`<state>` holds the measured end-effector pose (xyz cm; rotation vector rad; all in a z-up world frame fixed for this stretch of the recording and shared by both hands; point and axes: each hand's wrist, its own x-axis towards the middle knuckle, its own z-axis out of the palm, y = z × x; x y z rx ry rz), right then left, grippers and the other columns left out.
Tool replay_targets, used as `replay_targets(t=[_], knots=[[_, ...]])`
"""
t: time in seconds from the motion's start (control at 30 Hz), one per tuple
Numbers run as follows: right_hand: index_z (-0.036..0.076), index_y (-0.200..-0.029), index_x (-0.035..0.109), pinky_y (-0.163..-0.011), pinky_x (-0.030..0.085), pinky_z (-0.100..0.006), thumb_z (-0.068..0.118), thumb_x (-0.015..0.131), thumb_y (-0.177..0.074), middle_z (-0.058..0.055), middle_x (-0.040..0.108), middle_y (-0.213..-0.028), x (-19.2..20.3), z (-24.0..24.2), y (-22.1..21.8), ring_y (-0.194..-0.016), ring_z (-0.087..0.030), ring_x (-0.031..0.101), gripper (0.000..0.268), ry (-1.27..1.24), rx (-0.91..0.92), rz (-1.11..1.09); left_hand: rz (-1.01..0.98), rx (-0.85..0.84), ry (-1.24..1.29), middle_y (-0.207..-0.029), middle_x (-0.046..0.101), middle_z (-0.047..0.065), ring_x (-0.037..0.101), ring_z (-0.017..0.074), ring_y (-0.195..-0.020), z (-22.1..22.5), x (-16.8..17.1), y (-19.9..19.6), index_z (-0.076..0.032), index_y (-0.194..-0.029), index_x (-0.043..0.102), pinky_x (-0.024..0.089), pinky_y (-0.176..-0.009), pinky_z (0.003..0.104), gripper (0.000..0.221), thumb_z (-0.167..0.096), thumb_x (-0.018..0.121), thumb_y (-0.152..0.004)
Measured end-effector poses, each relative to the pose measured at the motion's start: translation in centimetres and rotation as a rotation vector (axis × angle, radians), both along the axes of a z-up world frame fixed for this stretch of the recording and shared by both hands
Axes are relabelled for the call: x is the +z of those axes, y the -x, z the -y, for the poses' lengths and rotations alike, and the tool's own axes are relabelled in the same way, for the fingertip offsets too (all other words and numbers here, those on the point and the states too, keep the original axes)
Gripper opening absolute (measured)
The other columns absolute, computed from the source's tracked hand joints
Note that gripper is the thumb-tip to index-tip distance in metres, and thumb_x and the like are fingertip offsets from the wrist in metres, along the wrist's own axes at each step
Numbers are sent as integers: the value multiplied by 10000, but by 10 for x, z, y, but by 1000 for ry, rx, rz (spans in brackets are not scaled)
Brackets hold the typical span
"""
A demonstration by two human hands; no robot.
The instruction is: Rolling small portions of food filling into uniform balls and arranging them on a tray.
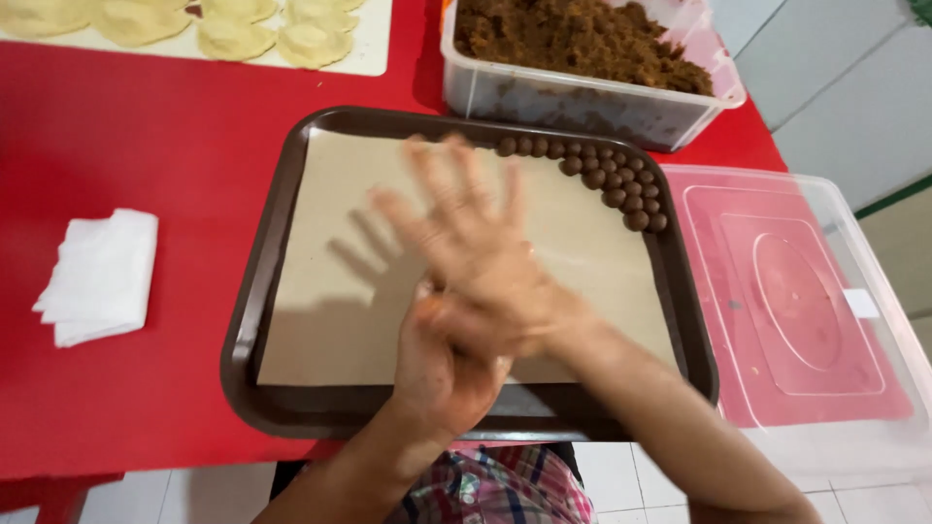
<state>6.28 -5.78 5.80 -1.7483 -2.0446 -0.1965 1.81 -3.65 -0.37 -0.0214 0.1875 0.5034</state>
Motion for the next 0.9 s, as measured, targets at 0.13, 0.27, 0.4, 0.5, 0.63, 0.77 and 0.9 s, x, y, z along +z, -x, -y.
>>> replay_targets(t=[0.13, 0.27, 0.4, 0.5, 0.63, 0.77, 0.9], knots=[[138, -1477, 536, -1390, -125, -604, 595, 66, -1046, -144, 498, -1571, 10, 15, 45, -1633, -378, 293, 785, -409, 233, -514, -39, 97, -427, -1537, 342, 231, 331, 395, -1389, -26, -14, 15, -36, -1562, 330, 269, -1069, 522, 1041, -754, 111, -842], [443, -1629, 285, -1131, 218, -816, 725, 599, -865, -109, 186, -1725, 3, 12, 0, -1579, -478, 220, 872, 32, -117, 456, 305, 172, -436, -1592, 416, 225, 330, 361, -1527, -18, 14, 48, -53, -1488, 526, 159, -1286, 540, 496, -362, 449, -1107], [254, -1691, 144, -1185, -28, -863, 747, 516, -1003, -186, -75, -1728, -3, 2, 13, -1627, -469, -54, 924, 92, -163, 195, 283, 245, -465, -1720, 258, 87, 347, 401, -1490, -2, 3, 27, -288, -1611, 301, 322, -1202, 567, 750, -537, 594, -966], [264, -1588, 304, -1296, -167, -762, 691, 52, -862, -123, 110, -1699, 0, 21, 31, -1602, -352, -31, 878, -32, 84, 98, 266, 225, -447, -1679, 309, 89, 375, 380, -1470, -6, 8, 30, -263, -1582, 340, 336, -1188, 545, 691, -516, 571, -983], [258, -1616, 309, -1146, 115, -832, 702, -64, -879, -157, 179, -1700, -10, 15, 10, -1581, -494, 207, 938, -29, -124, 154, 222, 168, -390, -1587, 422, 94, 438, 331, -1422, -7, 13, 39, -206, -1519, 430, 368, -1156, 495, 573, -470, 521, -1019], [182, -1613, 353, -1326, -88, -790, 680, 1, -985, -243, 165, -1757, 5, 30, 21, -1672, -412, -23, 875, -34, 168, -213, 187, 101, -348, -1495, 536, 99, 501, 282, -1376, -13, 23, 42, -149, -1457, 520, 400, -1124, 446, 488, -423, 470, -1056], [265, -1671, 258, -1160, 189, -829, 745, 87, -918, -202, 119, -1750, 2, 6, -11, -1637, -505, 133, 909, -7, -78, 224, 148, 58, -298, -1434, 612, 102, 544, 250, -1344, -6, 14, 46, -112, -1415, 579, 422, -1103, 412, 460, -392, 436, -1080]])
